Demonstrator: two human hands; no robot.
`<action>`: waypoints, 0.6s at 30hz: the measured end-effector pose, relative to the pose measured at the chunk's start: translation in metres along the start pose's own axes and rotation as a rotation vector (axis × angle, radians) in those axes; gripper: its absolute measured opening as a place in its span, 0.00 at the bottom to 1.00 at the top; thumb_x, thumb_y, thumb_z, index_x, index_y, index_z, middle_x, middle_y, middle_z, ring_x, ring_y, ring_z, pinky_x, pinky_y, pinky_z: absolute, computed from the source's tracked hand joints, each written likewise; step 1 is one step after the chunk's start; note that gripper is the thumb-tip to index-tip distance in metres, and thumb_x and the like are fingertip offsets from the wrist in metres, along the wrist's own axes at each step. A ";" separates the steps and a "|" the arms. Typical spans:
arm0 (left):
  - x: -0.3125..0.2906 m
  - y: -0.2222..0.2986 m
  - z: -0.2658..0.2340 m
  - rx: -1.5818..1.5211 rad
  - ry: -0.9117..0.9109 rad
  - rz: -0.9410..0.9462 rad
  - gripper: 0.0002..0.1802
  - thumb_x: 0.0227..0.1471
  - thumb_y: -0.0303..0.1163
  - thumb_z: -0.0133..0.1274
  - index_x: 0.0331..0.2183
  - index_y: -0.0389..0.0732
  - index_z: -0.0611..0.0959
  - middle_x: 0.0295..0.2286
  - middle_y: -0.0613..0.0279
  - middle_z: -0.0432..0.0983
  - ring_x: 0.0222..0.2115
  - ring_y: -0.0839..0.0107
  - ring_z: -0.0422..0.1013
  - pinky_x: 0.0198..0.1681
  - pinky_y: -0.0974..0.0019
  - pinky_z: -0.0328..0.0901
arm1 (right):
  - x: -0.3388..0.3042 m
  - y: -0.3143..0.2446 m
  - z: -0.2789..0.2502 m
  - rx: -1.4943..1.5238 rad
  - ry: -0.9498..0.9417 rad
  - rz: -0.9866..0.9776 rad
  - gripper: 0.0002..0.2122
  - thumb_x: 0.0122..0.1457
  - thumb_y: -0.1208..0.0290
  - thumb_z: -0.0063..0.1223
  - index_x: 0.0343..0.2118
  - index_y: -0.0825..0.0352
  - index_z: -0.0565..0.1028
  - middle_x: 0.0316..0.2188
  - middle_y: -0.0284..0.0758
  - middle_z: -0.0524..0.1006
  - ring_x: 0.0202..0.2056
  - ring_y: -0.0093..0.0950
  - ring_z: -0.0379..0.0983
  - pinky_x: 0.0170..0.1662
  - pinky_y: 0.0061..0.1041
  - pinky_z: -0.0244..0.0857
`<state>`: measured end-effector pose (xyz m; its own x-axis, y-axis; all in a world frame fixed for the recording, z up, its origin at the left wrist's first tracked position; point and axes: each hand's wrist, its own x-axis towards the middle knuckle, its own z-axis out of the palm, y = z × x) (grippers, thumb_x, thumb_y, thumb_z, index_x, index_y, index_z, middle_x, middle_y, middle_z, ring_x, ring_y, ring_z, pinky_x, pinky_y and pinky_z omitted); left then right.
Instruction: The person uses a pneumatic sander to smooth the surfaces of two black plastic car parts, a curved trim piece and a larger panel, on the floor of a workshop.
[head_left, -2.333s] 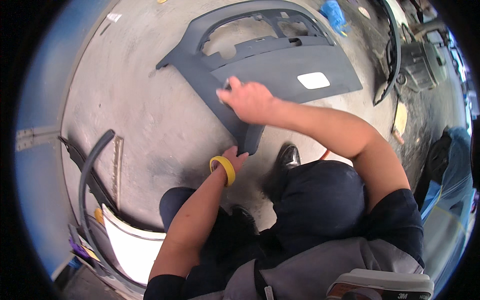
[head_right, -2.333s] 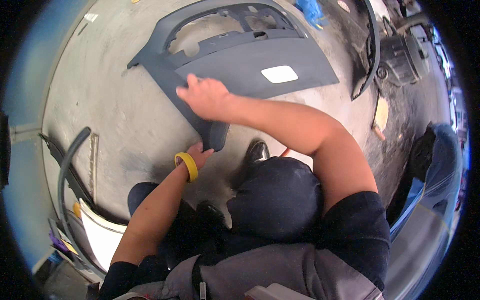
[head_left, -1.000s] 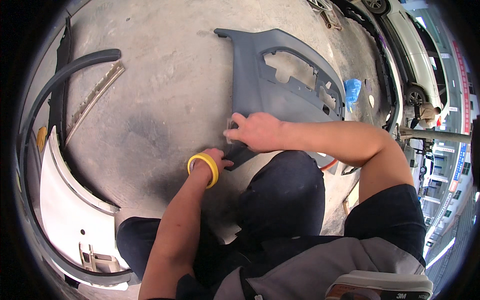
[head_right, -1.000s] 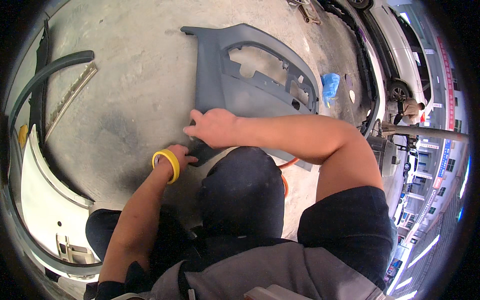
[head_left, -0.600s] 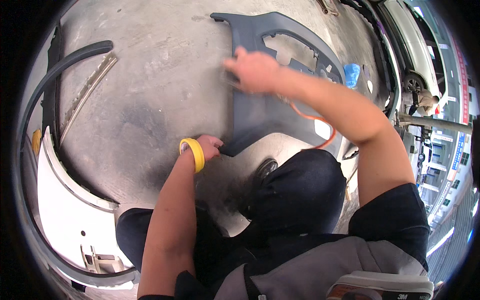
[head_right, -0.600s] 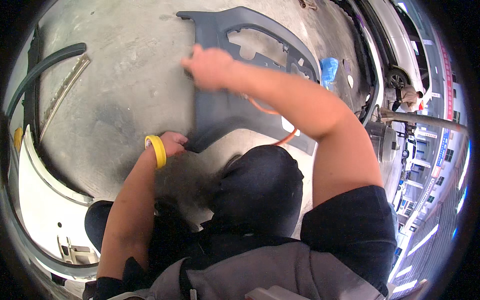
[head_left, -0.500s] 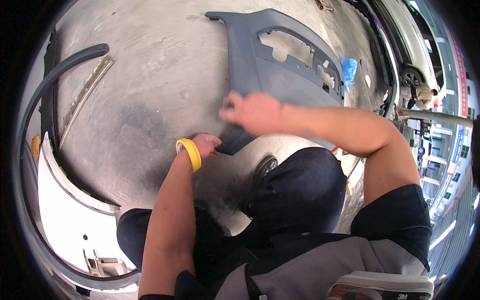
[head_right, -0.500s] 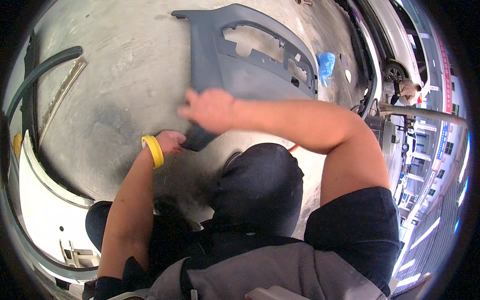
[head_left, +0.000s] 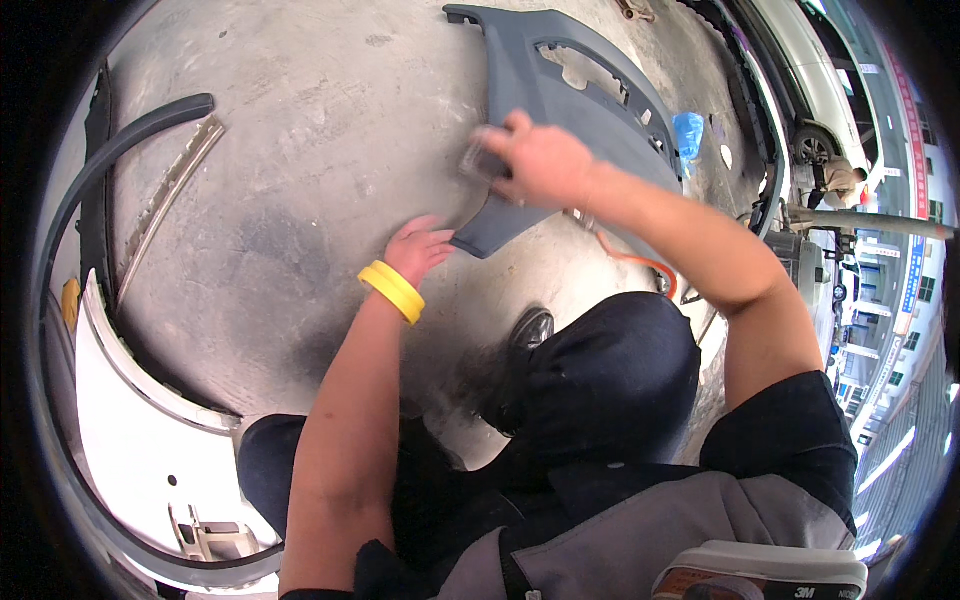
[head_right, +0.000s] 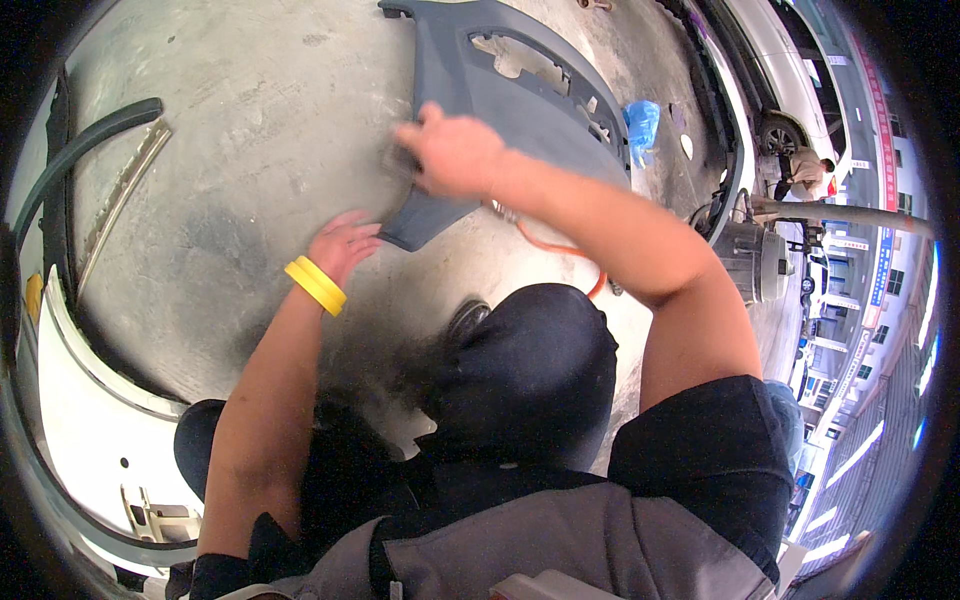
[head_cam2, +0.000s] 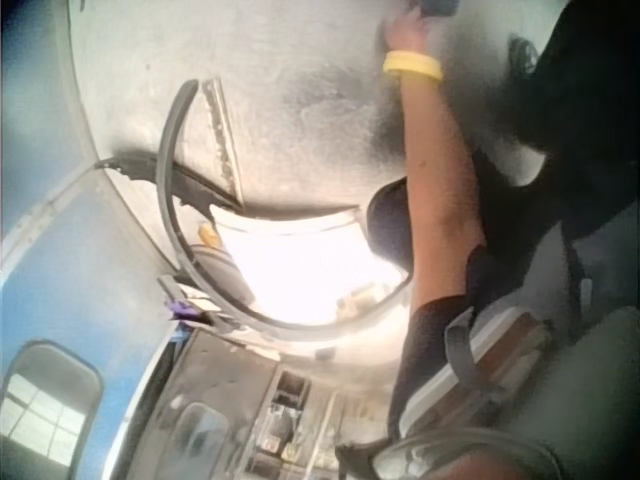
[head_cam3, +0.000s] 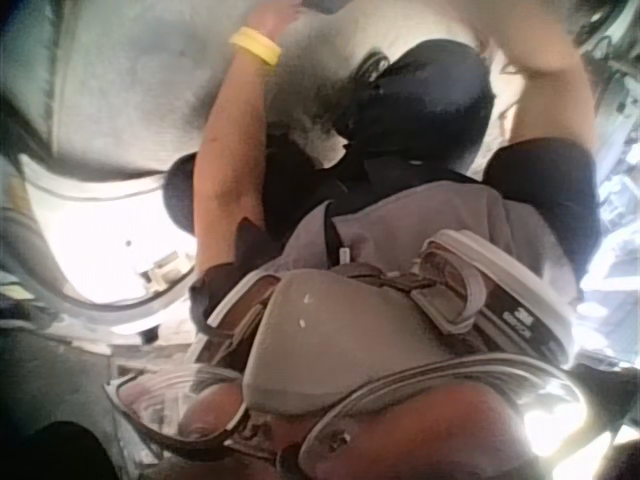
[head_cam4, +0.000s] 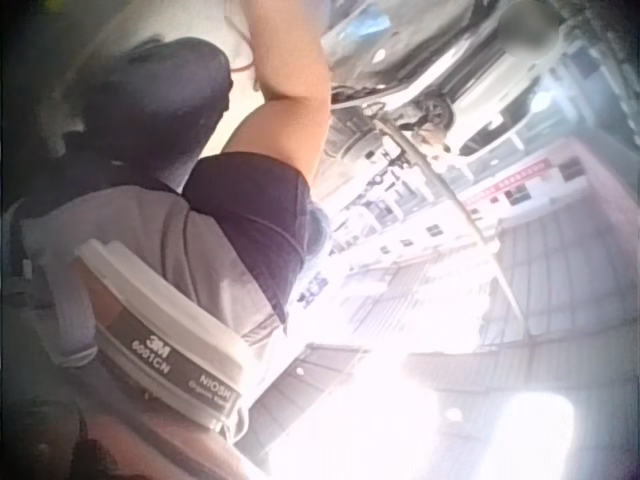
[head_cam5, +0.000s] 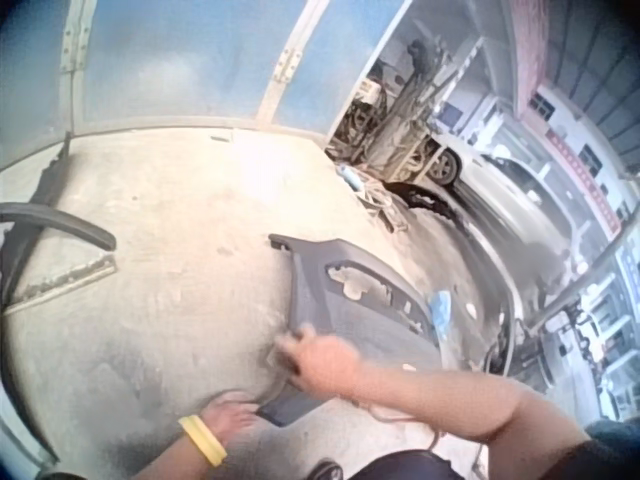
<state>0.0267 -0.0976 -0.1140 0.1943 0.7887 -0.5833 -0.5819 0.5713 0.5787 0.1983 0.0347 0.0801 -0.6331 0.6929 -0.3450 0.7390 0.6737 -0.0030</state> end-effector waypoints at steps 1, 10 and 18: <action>-0.001 0.003 -0.002 0.009 0.059 -0.019 0.28 0.63 0.32 0.46 0.61 0.33 0.66 0.51 0.44 0.75 0.46 0.56 0.76 0.53 0.57 0.70 | -0.012 -0.013 0.010 0.006 -0.047 -0.055 0.26 0.53 0.65 0.62 0.56 0.53 0.70 0.48 0.50 0.71 0.38 0.49 0.80 0.39 0.45 0.77; -0.015 0.020 -0.037 0.076 0.197 -0.065 0.32 0.65 0.38 0.44 0.66 0.36 0.63 0.59 0.47 0.70 0.53 0.57 0.73 0.55 0.56 0.69 | -0.024 -0.033 0.045 0.017 0.029 -0.096 0.24 0.57 0.74 0.52 0.58 0.55 0.70 0.47 0.50 0.70 0.36 0.47 0.80 0.37 0.44 0.77; -0.019 0.024 -0.043 -0.004 0.270 -0.052 0.30 0.66 0.42 0.41 0.64 0.38 0.66 0.56 0.51 0.74 0.50 0.59 0.75 0.49 0.59 0.71 | -0.028 -0.077 0.102 -0.268 -0.069 -0.558 0.23 0.57 0.70 0.52 0.58 0.57 0.72 0.47 0.50 0.71 0.27 0.44 0.80 0.24 0.38 0.74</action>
<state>-0.0246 -0.1086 -0.1137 0.0066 0.6692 -0.7431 -0.5795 0.6081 0.5425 0.1825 -0.0629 -0.0056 -0.8842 0.2057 -0.4193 0.2119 0.9768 0.0323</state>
